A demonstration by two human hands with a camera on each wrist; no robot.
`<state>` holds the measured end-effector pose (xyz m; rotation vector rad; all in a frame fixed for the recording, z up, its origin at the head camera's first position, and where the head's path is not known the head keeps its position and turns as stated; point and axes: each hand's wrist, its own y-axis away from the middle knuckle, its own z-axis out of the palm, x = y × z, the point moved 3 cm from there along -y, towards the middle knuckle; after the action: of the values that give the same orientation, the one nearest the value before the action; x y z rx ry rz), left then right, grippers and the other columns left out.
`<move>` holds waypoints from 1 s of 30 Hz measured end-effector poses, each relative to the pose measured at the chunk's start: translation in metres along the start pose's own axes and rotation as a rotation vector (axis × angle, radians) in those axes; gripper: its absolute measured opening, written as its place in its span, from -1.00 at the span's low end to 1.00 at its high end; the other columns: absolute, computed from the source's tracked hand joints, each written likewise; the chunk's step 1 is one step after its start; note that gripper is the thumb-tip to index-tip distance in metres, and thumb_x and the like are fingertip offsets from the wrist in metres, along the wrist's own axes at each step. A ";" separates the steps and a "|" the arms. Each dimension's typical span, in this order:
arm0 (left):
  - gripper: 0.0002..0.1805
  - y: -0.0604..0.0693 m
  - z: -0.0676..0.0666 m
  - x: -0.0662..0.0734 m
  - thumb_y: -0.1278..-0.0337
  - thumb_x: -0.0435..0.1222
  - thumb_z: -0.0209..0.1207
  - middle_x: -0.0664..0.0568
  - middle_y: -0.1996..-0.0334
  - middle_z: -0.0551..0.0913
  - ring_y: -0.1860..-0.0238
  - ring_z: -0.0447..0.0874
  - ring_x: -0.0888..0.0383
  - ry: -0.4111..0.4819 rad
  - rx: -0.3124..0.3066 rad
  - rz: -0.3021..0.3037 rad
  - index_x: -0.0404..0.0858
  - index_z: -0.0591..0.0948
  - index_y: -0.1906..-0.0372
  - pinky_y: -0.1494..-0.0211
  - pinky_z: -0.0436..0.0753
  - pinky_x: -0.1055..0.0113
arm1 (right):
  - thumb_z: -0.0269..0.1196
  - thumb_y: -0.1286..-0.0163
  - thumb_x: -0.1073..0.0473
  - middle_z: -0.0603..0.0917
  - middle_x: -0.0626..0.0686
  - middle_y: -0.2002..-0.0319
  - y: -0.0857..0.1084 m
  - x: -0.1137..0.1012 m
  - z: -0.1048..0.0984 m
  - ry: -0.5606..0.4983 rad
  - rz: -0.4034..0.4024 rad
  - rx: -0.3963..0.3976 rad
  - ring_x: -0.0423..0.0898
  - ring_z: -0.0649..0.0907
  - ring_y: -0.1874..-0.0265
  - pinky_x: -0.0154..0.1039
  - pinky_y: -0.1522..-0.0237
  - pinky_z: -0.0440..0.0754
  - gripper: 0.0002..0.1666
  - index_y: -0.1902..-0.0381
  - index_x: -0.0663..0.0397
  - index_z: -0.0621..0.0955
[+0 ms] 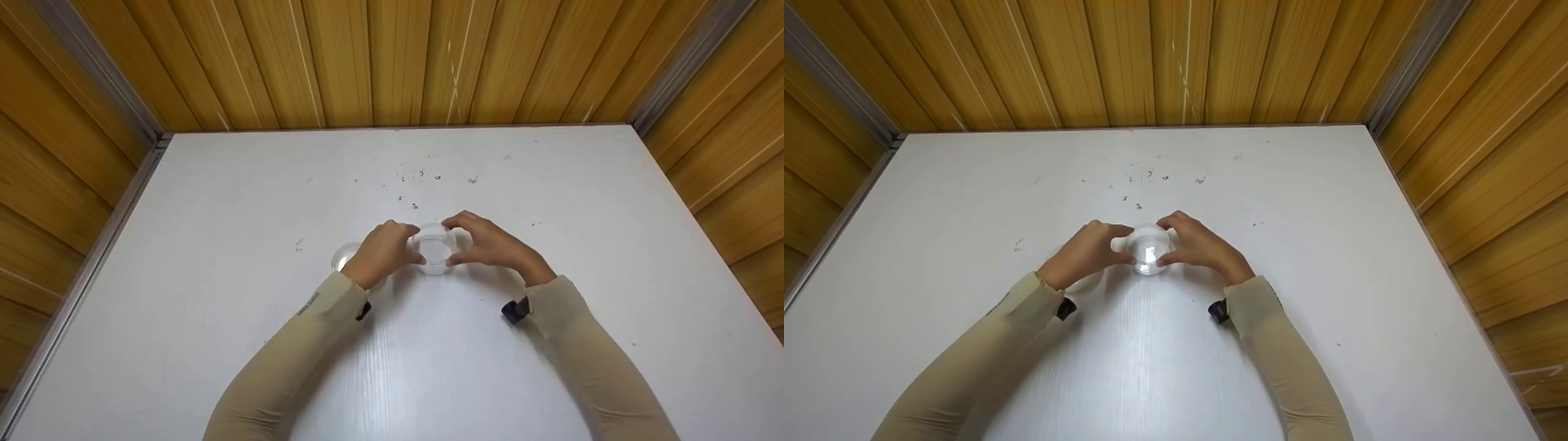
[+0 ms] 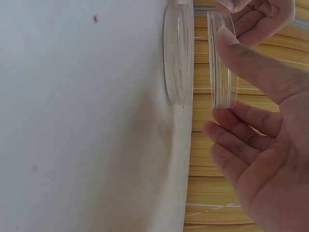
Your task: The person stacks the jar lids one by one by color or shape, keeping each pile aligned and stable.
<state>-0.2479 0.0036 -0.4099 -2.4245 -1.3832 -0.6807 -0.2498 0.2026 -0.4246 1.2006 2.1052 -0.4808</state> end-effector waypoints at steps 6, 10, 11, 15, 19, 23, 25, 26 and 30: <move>-0.42 0.001 0.005 0.001 0.13 -0.20 0.45 -0.09 0.06 0.73 0.06 0.68 0.02 -0.022 -0.016 -0.003 -0.33 0.63 -0.08 -0.05 0.61 0.17 | 0.51 -0.01 0.09 0.54 0.12 -0.16 0.002 0.002 0.003 -0.003 0.016 -0.026 0.08 0.47 -0.25 0.08 -0.34 0.33 -0.20 -0.21 0.17 0.47; -0.43 0.002 0.006 0.001 0.14 -0.20 0.46 -0.09 0.09 0.73 0.11 0.68 0.03 -0.037 -0.016 0.005 -0.33 0.64 -0.06 0.02 0.62 0.16 | 0.52 -0.01 0.09 0.54 0.12 -0.17 0.003 0.003 0.005 0.007 0.022 -0.031 0.07 0.48 -0.25 0.07 -0.34 0.34 -0.18 -0.21 0.17 0.46; -0.44 0.002 0.006 0.001 0.14 -0.20 0.46 -0.09 0.10 0.74 0.13 0.68 0.04 -0.039 -0.015 0.008 -0.33 0.64 -0.05 0.03 0.62 0.16 | 0.52 0.00 0.09 0.54 0.12 -0.17 0.003 0.003 0.005 0.010 0.023 -0.032 0.07 0.48 -0.25 0.06 -0.34 0.34 -0.18 -0.21 0.18 0.46; -0.44 0.002 0.007 0.001 0.14 -0.19 0.46 -0.08 0.13 0.74 0.18 0.66 0.07 -0.047 -0.019 0.003 -0.32 0.64 -0.05 0.07 0.62 0.17 | 0.52 0.00 0.09 0.54 0.12 -0.16 0.002 0.003 0.006 0.010 0.028 -0.037 0.06 0.48 -0.25 0.05 -0.34 0.34 -0.18 -0.21 0.17 0.46; -0.47 0.001 0.008 0.000 0.14 -0.19 0.45 -0.05 0.25 0.75 0.36 0.52 0.16 -0.062 -0.024 0.007 -0.31 0.66 -0.02 0.23 0.55 0.27 | 0.52 0.00 0.09 0.54 0.12 -0.17 0.002 0.003 0.007 0.015 0.040 -0.044 0.06 0.48 -0.25 0.04 -0.34 0.35 -0.17 -0.22 0.16 0.46; -0.51 0.001 0.009 0.001 0.15 -0.19 0.46 -0.01 0.38 0.73 0.44 0.36 0.19 -0.076 -0.023 0.018 -0.30 0.69 0.04 0.35 0.40 0.32 | 0.52 0.00 0.10 0.54 0.12 -0.16 0.002 0.002 0.007 0.015 0.048 -0.050 0.06 0.48 -0.24 0.04 -0.33 0.35 -0.18 -0.22 0.17 0.46; -0.52 0.001 0.009 0.000 0.15 -0.19 0.46 -0.01 0.39 0.72 0.44 0.35 0.19 -0.072 -0.029 0.014 -0.30 0.69 0.05 0.35 0.40 0.33 | 0.51 -0.01 0.11 0.54 0.12 -0.16 0.002 0.002 0.007 0.011 0.053 -0.054 0.06 0.47 -0.24 0.04 -0.33 0.35 -0.19 -0.22 0.18 0.46; -0.50 0.000 0.010 0.000 0.15 -0.19 0.46 0.00 0.37 0.73 0.43 0.36 0.20 -0.067 -0.032 0.010 -0.30 0.68 0.03 0.34 0.41 0.34 | 0.51 -0.01 0.12 0.54 0.12 -0.16 0.002 0.002 0.007 0.011 0.057 -0.055 0.07 0.47 -0.24 0.05 -0.33 0.35 -0.19 -0.22 0.18 0.46; -0.46 0.000 0.011 0.000 0.14 -0.21 0.46 0.00 0.40 0.70 0.45 0.34 0.21 -0.048 -0.051 -0.005 -0.33 0.66 -0.03 0.34 0.43 0.36 | 0.51 -0.02 0.14 0.54 0.14 -0.16 0.002 0.002 0.008 0.015 0.065 -0.059 0.09 0.46 -0.25 0.05 -0.33 0.34 -0.20 -0.21 0.20 0.45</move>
<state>-0.2448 0.0081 -0.4192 -2.4926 -1.4076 -0.6708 -0.2456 0.2002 -0.4314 1.2381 2.0714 -0.3787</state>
